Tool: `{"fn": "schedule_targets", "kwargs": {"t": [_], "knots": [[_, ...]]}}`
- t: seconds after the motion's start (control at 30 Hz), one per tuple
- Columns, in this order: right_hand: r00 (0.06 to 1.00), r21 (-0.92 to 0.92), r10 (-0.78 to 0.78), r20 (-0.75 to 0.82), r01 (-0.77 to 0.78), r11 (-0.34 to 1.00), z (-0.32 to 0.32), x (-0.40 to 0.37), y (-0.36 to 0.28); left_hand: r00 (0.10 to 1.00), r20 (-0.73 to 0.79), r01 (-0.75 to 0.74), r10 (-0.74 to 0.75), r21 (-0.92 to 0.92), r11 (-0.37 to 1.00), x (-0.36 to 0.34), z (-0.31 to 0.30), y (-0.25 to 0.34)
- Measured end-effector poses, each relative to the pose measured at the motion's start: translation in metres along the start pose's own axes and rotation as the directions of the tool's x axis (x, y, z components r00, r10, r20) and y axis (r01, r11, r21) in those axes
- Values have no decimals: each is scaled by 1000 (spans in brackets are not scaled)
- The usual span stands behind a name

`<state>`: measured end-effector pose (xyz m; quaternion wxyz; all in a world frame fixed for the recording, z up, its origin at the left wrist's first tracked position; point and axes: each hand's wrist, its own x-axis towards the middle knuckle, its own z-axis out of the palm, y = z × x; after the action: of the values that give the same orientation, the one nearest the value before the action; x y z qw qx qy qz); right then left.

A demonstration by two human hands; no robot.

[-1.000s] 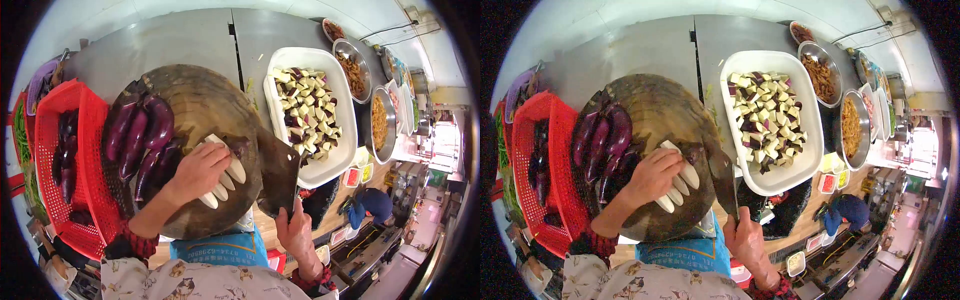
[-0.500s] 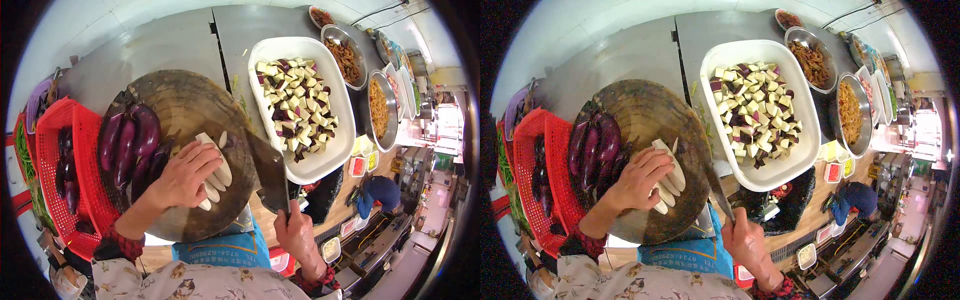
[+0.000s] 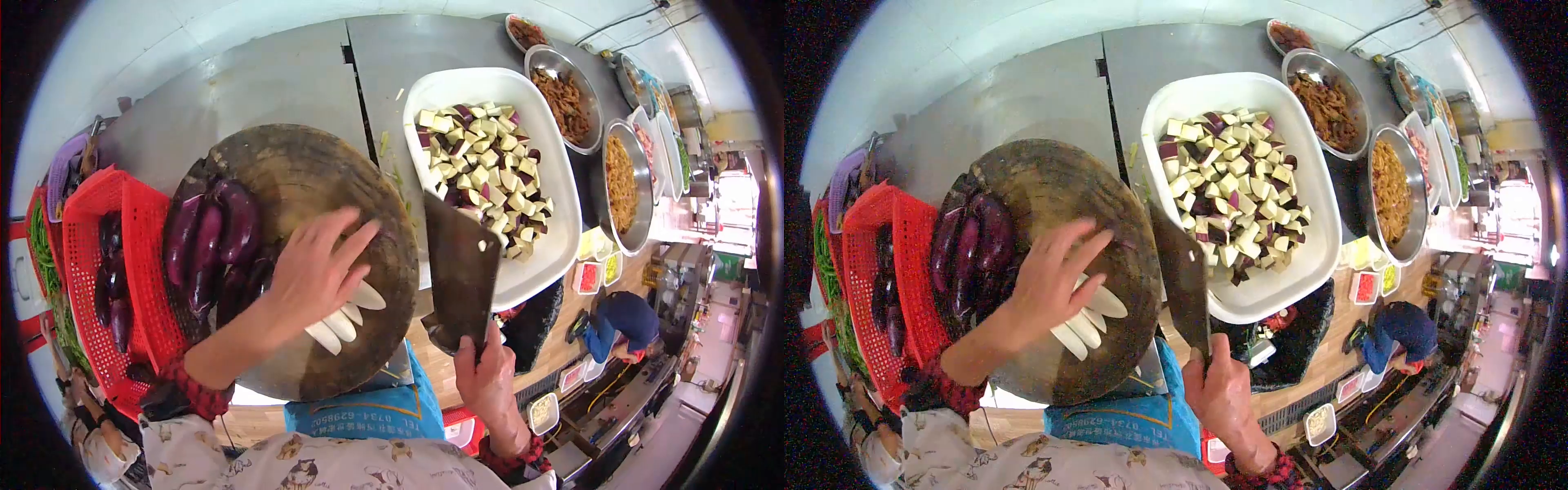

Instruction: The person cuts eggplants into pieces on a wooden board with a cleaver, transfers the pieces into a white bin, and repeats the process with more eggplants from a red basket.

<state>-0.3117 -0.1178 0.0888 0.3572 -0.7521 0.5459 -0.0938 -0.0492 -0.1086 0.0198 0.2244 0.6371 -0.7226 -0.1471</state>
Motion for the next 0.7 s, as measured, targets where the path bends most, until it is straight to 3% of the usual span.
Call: {"fn": "schedule_targets", "kwargs": {"t": [0.07,0.13,0.2,0.27,0.3,0.33,0.37,0.4,0.43,0.47,0.5,0.53,0.6,0.67,0.7], "knots": [[995,146,83,-50,-75,986,-8,1,-5,998,-34,-47,47,28,999,29,5,2],[989,130,106,-102,-93,987,-19,-2,-2,966,236,-155,103,211,965,42,31,-9],[966,175,222,-135,-198,965,-36,-15,11,993,93,-79,74,51,996,40,37,-6],[920,0,6,-392,-6,1000,-55,-24,29,987,81,155,-141,-214,964,37,19,15],[898,192,217,-383,-153,969,-57,-47,63,977,130,201,-167,-321,926,38,9,33],[826,0,49,-562,-59,998,-58,-61,91,962,186,260,-199,-414,872,37,5,53],[775,224,171,-609,-38,974,-75,-59,78,990,140,90,-19,-519,850,38,8,73],[724,437,298,-622,6,899,-89,-56,65,986,150,49,66,-652,757,40,16,96],[670,444,314,-673,26,896,-94,-61,73,958,282,202,44,-778,595,38,22,121],[614,457,331,-716,53,888,-99,-66,82,927,333,204,175,-835,511,43,24,139],[572,498,396,-718,26,867,-104,-70,84,928,268,111,258,-861,496,45,28,152],[538,545,460,-707,-1,838,-107,-73,83,939,261,190,225,-937,293,41,30,159],[512,559,479,-712,2,829,-100,-77,86,906,230,-79,355,-732,677,37,11,136],[588,553,479,-651,-63,830,-93,-81,90,880,289,-167,377,-554,815,24,-15,99],[596,585,497,-631,-56,809,-85,-76,88,856,397,-147,330,-426,893,19,-27,81]]}}
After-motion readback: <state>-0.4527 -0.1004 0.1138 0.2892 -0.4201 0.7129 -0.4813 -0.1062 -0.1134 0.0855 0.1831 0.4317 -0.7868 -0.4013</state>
